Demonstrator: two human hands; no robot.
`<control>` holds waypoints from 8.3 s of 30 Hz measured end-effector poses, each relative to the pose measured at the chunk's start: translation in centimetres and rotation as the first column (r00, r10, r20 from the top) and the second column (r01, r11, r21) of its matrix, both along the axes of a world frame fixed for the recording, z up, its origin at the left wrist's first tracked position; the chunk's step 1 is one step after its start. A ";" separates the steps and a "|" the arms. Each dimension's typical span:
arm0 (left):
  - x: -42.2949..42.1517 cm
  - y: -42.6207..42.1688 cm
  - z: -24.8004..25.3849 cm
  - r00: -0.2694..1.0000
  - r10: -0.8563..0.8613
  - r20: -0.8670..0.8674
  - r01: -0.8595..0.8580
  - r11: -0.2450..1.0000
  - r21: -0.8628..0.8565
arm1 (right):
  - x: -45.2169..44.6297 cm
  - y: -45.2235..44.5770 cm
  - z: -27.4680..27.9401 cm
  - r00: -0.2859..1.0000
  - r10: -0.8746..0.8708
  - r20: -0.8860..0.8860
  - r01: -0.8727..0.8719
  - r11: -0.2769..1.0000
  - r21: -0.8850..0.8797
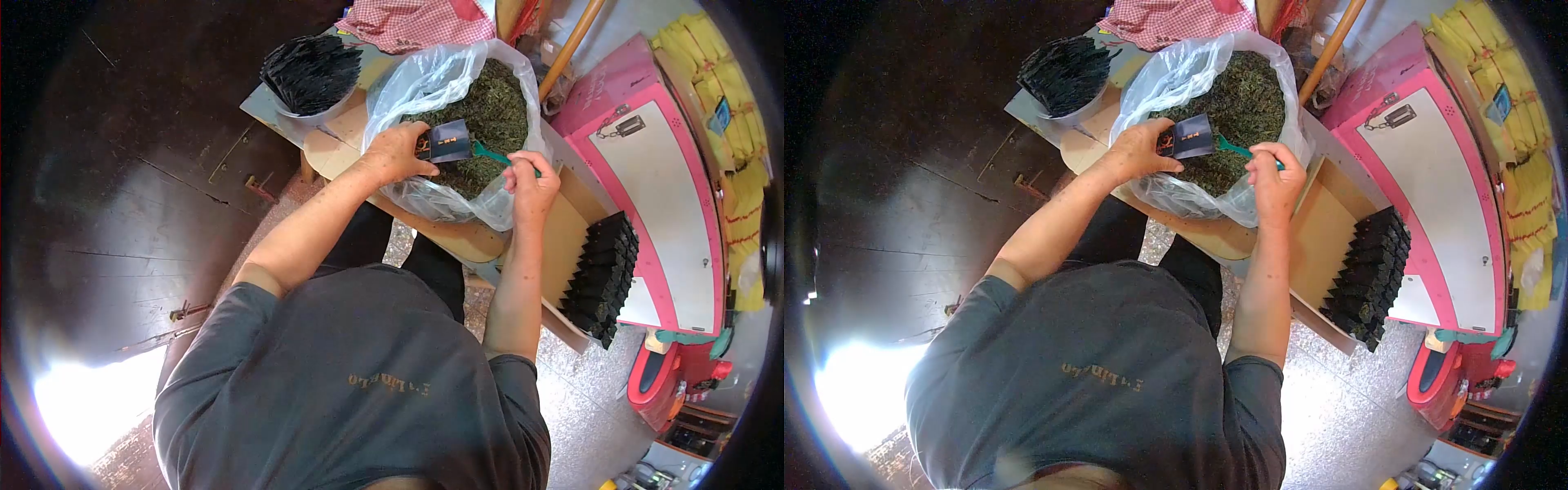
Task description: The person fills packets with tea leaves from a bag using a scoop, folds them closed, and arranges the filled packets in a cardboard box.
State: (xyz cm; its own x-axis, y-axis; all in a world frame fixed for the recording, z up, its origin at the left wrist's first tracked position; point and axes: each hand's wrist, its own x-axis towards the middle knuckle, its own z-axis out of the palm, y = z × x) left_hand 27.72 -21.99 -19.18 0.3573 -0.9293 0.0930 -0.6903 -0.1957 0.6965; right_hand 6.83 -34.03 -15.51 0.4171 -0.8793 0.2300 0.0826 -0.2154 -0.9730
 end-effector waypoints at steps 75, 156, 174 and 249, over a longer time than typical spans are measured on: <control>0.1 0.2 0.3 0.999 0.012 -0.044 -0.012 1.000 -0.008 | -0.3 2.3 2.7 0.975 -0.073 -0.210 -0.099 0.706 -0.701; -3.9 -0.9 1.2 0.933 -0.134 -0.334 -0.009 0.920 -0.393 | 0.7 4.4 3.6 0.953 0.018 -0.302 -0.237 0.667 -0.706; -5.7 -1.1 0.9 0.985 0.089 -0.149 -0.145 0.895 -0.422 | 1.5 5.5 3.5 0.970 -0.145 -0.193 0.030 0.865 -0.501; -33.2 -10.9 -2.5 0.449 -0.892 0.048 0.890 0.451 0.073 | -33.1 7.1 -0.5 0.306 -0.773 -0.556 0.173 0.619 -0.766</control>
State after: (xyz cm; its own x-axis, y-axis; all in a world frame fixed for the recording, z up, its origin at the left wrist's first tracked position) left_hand -5.46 -32.86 -21.64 -0.6745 -0.7371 0.0415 -0.5443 0.5345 0.6465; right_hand -26.24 -26.96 -16.05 0.1913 -0.8351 0.5158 -0.9229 -0.3320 -0.1953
